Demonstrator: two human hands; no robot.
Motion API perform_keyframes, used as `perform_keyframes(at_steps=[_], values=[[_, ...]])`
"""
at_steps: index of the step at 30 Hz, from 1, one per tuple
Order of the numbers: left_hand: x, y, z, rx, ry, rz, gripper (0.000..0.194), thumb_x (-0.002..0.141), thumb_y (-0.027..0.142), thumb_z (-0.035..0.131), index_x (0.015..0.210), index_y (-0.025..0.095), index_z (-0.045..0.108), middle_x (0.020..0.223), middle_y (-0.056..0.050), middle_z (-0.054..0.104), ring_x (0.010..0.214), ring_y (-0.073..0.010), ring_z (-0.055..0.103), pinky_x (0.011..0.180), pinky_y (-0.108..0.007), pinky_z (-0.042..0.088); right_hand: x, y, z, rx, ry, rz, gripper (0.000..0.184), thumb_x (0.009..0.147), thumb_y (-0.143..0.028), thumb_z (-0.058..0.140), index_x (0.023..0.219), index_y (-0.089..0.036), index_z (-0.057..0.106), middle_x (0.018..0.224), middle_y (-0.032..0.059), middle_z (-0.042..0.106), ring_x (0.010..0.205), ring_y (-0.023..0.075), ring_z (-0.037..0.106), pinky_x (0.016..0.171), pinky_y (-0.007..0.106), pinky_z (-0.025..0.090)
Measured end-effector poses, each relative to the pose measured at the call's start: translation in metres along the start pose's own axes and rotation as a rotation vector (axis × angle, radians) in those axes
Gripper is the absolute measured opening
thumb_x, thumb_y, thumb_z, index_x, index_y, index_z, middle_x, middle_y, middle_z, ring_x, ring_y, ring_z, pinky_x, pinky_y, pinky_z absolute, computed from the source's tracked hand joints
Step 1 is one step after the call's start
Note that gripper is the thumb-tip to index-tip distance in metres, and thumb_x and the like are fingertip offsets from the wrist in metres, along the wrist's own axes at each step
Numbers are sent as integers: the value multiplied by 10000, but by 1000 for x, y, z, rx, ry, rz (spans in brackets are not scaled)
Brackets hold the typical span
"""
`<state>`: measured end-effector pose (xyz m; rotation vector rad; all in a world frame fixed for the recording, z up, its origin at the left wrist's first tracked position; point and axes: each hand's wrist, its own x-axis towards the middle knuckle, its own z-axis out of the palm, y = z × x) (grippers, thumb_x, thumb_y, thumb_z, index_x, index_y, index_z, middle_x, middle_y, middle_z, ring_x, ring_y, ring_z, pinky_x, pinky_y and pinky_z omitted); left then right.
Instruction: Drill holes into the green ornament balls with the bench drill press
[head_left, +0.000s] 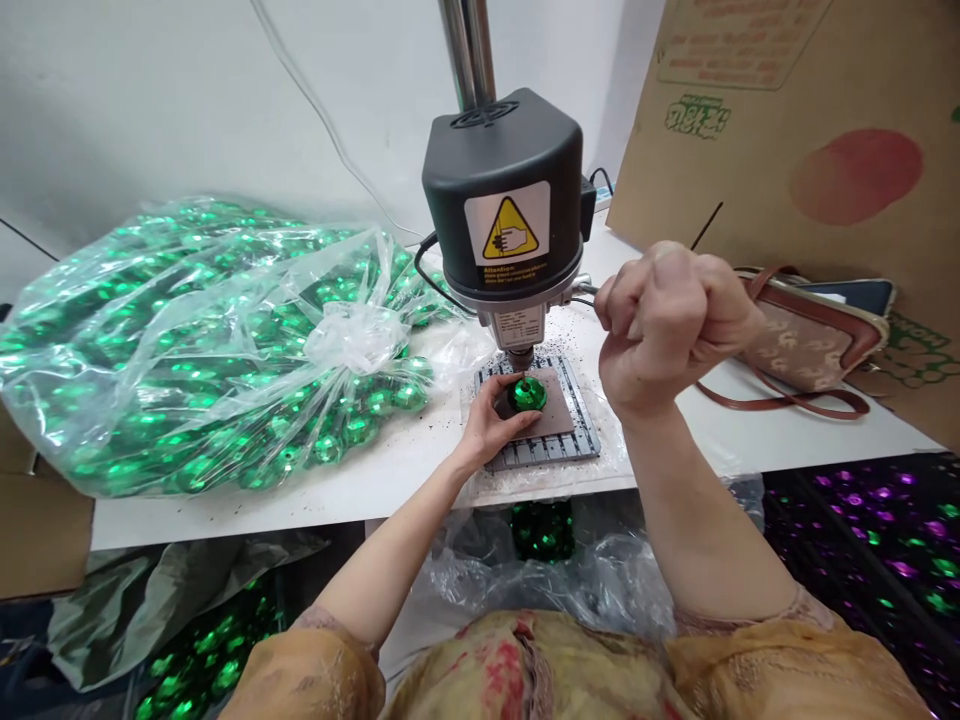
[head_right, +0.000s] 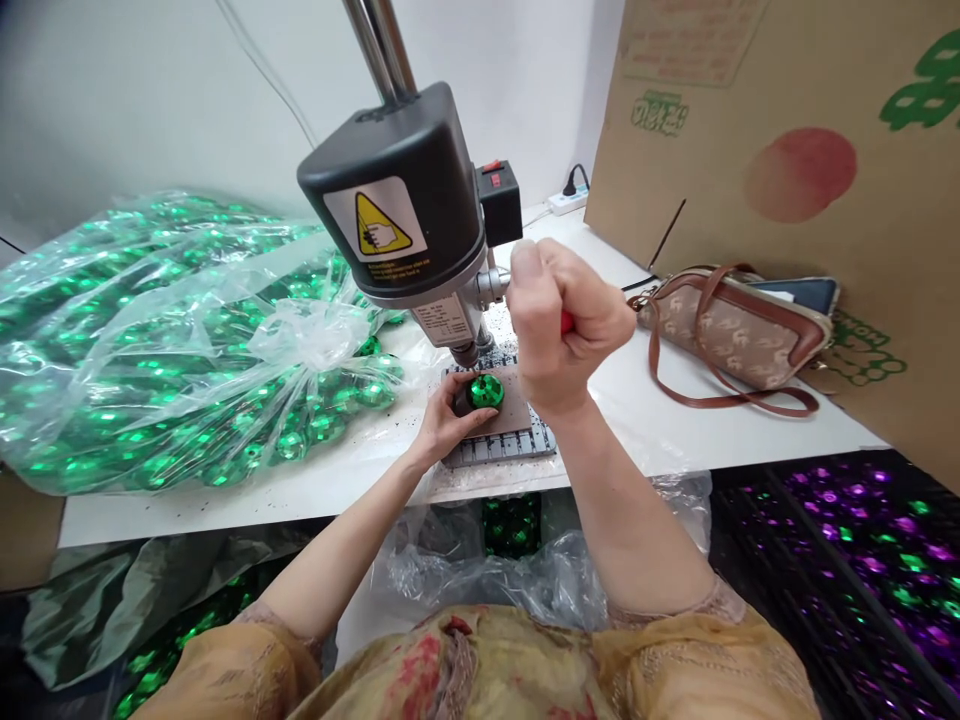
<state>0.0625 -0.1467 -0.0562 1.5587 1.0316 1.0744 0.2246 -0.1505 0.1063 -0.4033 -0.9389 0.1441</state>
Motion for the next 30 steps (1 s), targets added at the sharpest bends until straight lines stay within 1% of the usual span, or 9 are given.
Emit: perform_keyframes(at_steps=[6, 11, 13, 16, 20, 23, 27, 30], values=[[-2, 2, 1, -8, -8, -4, 646, 740, 468, 924, 1258, 215, 634, 1288, -111, 678, 1214, -303, 663, 1110, -473, 509, -6, 4, -7, -51, 2, -41, 601, 920, -447, 609, 566, -183, 201, 474, -51, 271, 442, 48, 258, 460, 273, 217], [-2, 2, 2, -12, -2, -3, 651, 741, 476, 923, 1256, 213, 624, 1308, -119, 679, 1230, -309, 662, 1127, -493, 504, -11, 10, -11, -4, -8, -110, 590, 923, -376, 604, 583, -166, 170, 495, -48, 240, 436, 30, 211, 452, 261, 202], [-2, 1, 2, -11, -3, -4, 652, 740, 481, 923, 1255, 216, 622, 1316, -120, 680, 1247, -313, 656, 1138, -498, 498, -13, 12, -12, 1, -10, -127, 588, 914, -361, 608, 585, -172, 159, 496, -53, 216, 426, 28, 196, 433, 260, 221], [-2, 0, 2, -16, -1, 1, 654, 739, 485, 924, 1253, 219, 620, 1331, -120, 674, 1257, -312, 653, 1141, -491, 495, -15, 14, -13, -4, -7, -167, 571, 906, -372, 608, 575, -184, 183, 489, -64, 167, 413, 27, 156, 412, 259, 257], [-2, -1, 3, -18, 9, 3, 655, 735, 490, 925, 1250, 221, 623, 1310, -115, 677, 1240, -307, 658, 1134, -485, 496, -14, 15, -12, -5, 12, -160, 589, 895, -411, 630, 569, -179, 198, 464, -73, 152, 406, 18, 115, 393, 237, 233], [-1, -2, 3, -19, 9, 4, 653, 735, 485, 925, 1249, 223, 621, 1312, -115, 674, 1240, -307, 657, 1136, -488, 492, -16, 18, -14, 32, 3, -176, 581, 892, -392, 632, 579, -167, 198, 462, -70, 184, 411, 16, 134, 397, 220, 246], [-2, -4, 3, -1, 12, 8, 648, 739, 478, 923, 1248, 221, 616, 1334, -119, 670, 1267, -313, 641, 1158, -501, 472, -24, 22, -20, 74, -36, -249, 557, 889, -285, 615, 564, -159, 180, 453, -61, 219, 402, 27, 186, 399, 227, 268], [-1, -4, 3, 18, 6, 6, 648, 742, 479, 919, 1256, 223, 617, 1332, -115, 673, 1263, -311, 640, 1155, -503, 475, -24, 18, -18, 66, -16, -231, 578, 887, -279, 625, 560, -165, 162, 440, -60, 221, 391, 35, 204, 394, 246, 272]])
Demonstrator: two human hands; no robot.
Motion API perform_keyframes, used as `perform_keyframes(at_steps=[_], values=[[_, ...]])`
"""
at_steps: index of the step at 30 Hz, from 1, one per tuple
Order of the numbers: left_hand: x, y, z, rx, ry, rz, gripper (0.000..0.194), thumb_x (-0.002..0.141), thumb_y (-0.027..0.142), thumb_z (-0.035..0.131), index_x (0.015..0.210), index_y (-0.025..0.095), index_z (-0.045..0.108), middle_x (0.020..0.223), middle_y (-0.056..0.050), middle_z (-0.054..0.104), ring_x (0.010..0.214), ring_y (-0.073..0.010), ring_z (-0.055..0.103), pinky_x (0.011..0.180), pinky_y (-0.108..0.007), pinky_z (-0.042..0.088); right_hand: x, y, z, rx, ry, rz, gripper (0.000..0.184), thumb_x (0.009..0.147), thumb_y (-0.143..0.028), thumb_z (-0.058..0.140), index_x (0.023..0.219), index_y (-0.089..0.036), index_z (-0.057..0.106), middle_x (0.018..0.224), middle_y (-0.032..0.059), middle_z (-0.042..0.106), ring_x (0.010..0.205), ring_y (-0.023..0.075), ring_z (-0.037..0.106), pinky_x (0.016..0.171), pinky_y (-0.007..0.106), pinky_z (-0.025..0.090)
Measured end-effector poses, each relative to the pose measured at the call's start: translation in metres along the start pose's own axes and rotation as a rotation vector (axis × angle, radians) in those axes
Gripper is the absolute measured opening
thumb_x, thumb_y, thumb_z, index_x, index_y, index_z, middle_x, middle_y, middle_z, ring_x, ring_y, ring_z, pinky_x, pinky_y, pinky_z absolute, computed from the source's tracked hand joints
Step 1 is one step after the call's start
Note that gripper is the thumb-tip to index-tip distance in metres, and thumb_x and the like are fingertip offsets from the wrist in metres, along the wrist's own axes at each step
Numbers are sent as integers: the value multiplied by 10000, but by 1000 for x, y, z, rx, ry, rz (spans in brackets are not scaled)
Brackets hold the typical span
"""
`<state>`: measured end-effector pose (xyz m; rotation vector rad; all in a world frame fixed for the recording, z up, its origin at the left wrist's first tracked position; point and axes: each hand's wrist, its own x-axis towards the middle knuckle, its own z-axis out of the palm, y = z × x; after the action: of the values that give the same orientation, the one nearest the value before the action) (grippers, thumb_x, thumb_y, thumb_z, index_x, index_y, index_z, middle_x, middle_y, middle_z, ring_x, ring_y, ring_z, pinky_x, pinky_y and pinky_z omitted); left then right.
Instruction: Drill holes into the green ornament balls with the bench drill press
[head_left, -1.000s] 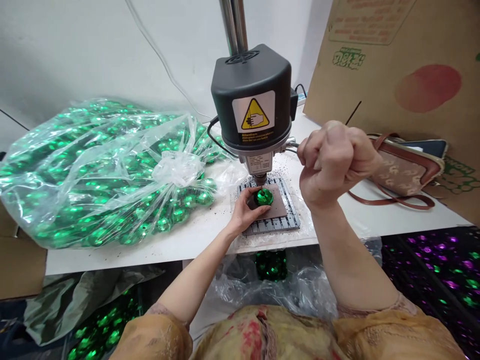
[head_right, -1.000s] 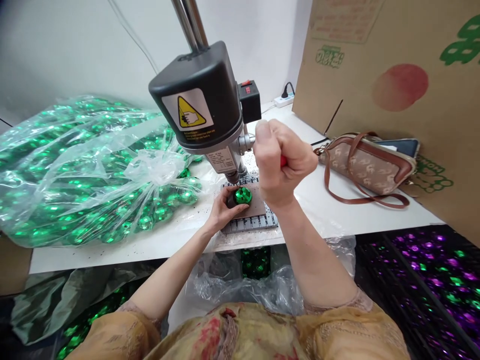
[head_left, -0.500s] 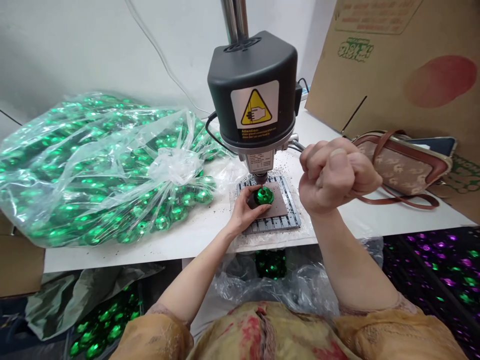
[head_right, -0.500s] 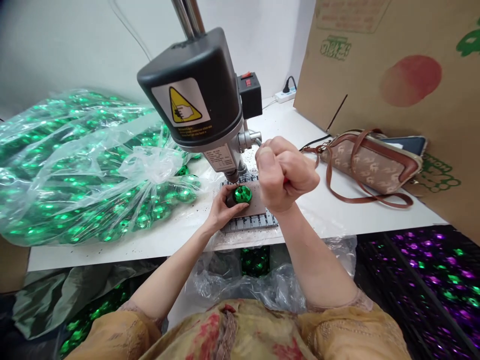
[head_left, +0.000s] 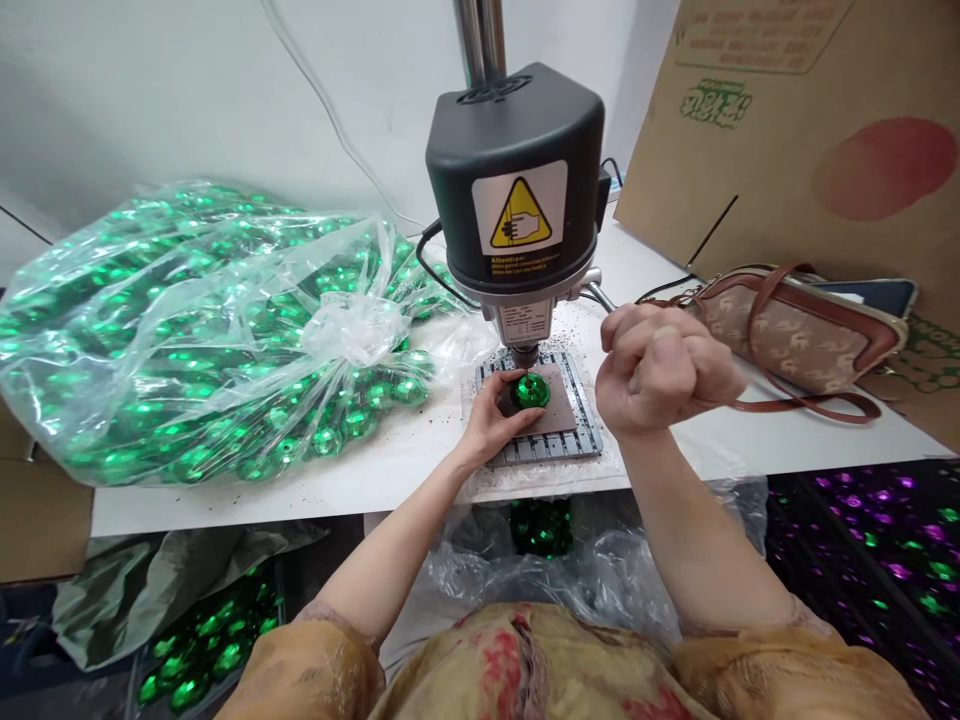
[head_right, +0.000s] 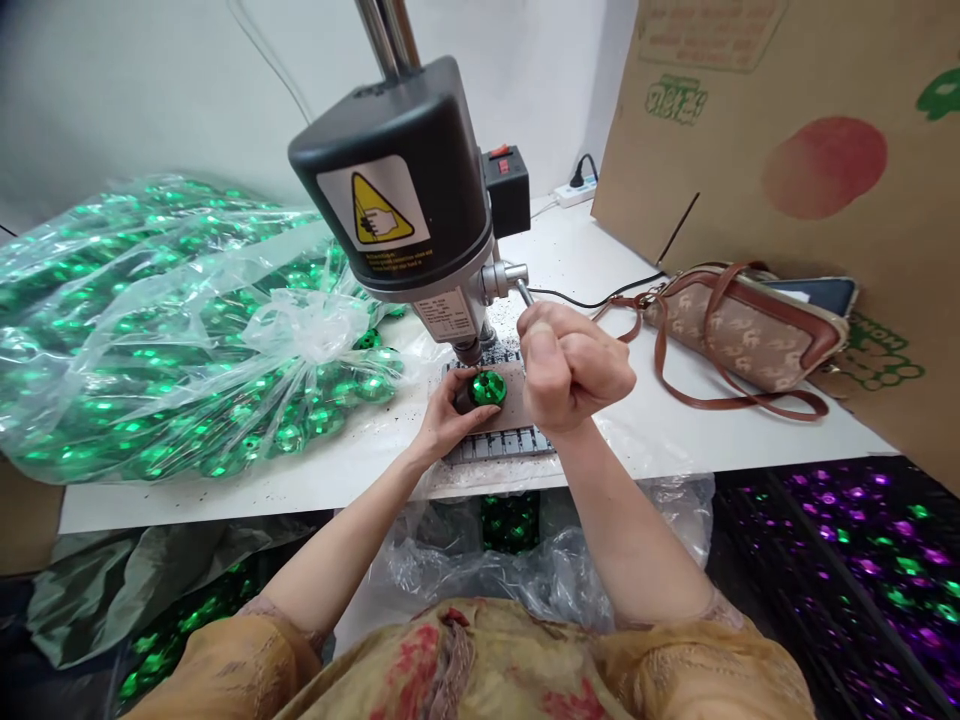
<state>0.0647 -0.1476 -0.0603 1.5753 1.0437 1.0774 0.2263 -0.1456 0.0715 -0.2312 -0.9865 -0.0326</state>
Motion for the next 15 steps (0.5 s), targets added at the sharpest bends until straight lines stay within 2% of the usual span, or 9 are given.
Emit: perform_keyframes(at_steps=[3, 4, 7, 8, 10, 13, 15], values=[[1, 6, 1, 8, 13, -7, 628, 740, 474, 919, 1238, 227, 627, 1260, -99, 697, 1198, -302, 663, 1107, -493, 504, 19, -7, 13, -50, 43, 114, 558, 914, -317, 624, 562, -188, 212, 462, -63, 210, 404, 37, 211, 408, 265, 229], [0, 10, 2, 12, 39, -5, 611, 735, 468, 922, 1217, 227, 634, 1224, -95, 704, 1172, -302, 669, 1085, -489, 511, 28, -9, 19, -90, 52, 220, 550, 917, -329, 634, 555, -198, 241, 459, -66, 225, 408, 41, 237, 426, 282, 225], [-13, 22, 4, 100, 157, 43, 528, 735, 444, 920, 1137, 228, 655, 1133, -89, 703, 1111, -310, 673, 1026, -482, 519, 53, -10, 33, -106, -33, 355, 463, 921, -276, 631, 577, -217, 327, 483, -68, 346, 426, 46, 315, 458, 293, 257], [-22, 25, 5, 153, 167, 81, 498, 747, 442, 911, 1121, 230, 660, 1113, -88, 701, 1090, -309, 675, 1001, -474, 524, 59, -10, 35, -93, -45, 376, 457, 919, -283, 640, 585, -220, 335, 480, -75, 342, 425, 40, 300, 458, 284, 254], [-48, 31, 9, 270, 46, 194, 461, 790, 453, 876, 1136, 232, 667, 1114, -93, 703, 1069, -302, 679, 955, -453, 541, 65, -9, 37, -75, -59, 377, 436, 927, -295, 634, 597, -222, 358, 482, -81, 352, 425, 33, 297, 462, 268, 261], [-90, 32, 15, 494, -330, 445, 462, 856, 495, 813, 1201, 222, 671, 1136, -113, 722, 1024, -289, 687, 880, -425, 565, 63, -9, 36, -103, -71, 372, 407, 954, -308, 592, 620, -212, 381, 511, -81, 382, 434, 26, 341, 473, 242, 283], [-106, 30, 14, 627, -470, 595, 505, 860, 538, 801, 1224, 212, 677, 1123, -119, 738, 1013, -292, 691, 881, -421, 572, 61, -9, 34, -113, -76, 363, 410, 966, -326, 573, 628, -212, 371, 514, -81, 390, 426, 25, 347, 452, 237, 267]])
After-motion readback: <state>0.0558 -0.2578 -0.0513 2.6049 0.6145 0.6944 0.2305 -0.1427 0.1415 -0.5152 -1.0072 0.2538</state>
